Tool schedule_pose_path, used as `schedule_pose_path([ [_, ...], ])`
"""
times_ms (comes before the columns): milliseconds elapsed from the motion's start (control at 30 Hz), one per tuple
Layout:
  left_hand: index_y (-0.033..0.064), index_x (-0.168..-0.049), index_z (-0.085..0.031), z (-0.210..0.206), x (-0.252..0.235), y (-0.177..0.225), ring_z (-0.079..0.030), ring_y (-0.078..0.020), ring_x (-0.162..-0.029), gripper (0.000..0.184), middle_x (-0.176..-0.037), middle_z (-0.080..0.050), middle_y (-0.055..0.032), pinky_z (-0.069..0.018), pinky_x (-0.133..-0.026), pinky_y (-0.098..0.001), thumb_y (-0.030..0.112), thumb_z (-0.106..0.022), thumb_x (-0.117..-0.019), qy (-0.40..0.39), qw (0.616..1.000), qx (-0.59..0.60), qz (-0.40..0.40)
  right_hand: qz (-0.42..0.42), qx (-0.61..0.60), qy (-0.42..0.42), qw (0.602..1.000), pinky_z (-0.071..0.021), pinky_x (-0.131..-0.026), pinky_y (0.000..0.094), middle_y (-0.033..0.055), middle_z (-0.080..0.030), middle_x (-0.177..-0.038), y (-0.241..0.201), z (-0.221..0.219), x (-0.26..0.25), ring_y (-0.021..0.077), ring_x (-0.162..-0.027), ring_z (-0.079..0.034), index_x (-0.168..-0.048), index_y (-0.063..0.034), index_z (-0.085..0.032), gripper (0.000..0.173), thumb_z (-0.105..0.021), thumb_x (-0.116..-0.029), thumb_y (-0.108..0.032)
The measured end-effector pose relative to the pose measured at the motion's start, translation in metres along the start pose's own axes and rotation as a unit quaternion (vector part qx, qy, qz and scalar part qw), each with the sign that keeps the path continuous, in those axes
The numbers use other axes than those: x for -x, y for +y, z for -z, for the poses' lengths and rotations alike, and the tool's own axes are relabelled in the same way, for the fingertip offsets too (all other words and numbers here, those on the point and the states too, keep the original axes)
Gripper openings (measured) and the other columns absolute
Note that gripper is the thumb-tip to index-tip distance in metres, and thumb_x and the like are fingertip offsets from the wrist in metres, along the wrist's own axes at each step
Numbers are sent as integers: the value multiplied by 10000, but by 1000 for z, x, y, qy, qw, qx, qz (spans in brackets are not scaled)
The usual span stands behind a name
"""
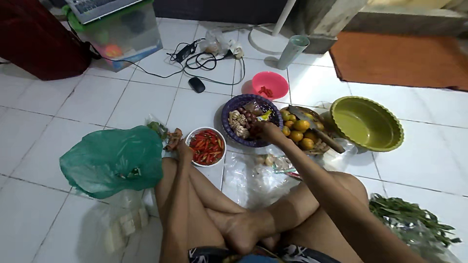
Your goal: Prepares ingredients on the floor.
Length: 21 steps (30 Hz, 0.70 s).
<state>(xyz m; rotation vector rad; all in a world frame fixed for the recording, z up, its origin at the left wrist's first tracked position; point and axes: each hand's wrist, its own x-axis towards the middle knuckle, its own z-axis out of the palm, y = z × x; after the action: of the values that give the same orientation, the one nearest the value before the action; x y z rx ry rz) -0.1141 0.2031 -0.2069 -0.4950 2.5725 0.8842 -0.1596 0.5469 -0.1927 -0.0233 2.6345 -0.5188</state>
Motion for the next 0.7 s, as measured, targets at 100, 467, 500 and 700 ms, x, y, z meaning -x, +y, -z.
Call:
schedule_pose_path([
  [100,-46,-1413,-537,-8,-5,-7,-498,-388,-1370,443,-1445,-527,-282,-389,-1146,-487,-20,-550,-971,41,999,26,-14,4,4,-1,1000,-422,-1070,653,283,-584,-1373,1,-1,-1,476,-1271,-563,-1354,-8,-622,397,-663,-962,-58],
  [467,-89,-1350,-555,9,37,-45,-646,-322,-1145,379,-1306,-611,-279,-535,-968,-436,82,-554,-1011,205,946,216,-129,17,-85,71,994,-453,-1028,676,284,-634,-1300,9,19,-16,482,-1203,-609,-1378,4,-594,426,-674,-993,-158],
  [500,-108,-1329,-548,8,46,-59,-659,-282,-1065,368,-1270,-620,-277,-551,-901,-400,52,-542,-998,217,930,252,-159,22,-103,108,988,-453,-1024,679,308,-627,-1293,16,22,-23,498,-1194,-605,-1355,42,-589,399,-649,-1005,-140],
  [700,-136,-1186,-561,10,86,-81,-636,-32,-847,253,-1033,-657,-119,-541,-753,-183,31,-499,-1006,239,889,326,-215,-106,-158,223,956,-381,-1079,683,433,-493,-1384,26,70,-68,594,-1294,-491,-1485,99,-405,493,-480,-1086,-180],
])
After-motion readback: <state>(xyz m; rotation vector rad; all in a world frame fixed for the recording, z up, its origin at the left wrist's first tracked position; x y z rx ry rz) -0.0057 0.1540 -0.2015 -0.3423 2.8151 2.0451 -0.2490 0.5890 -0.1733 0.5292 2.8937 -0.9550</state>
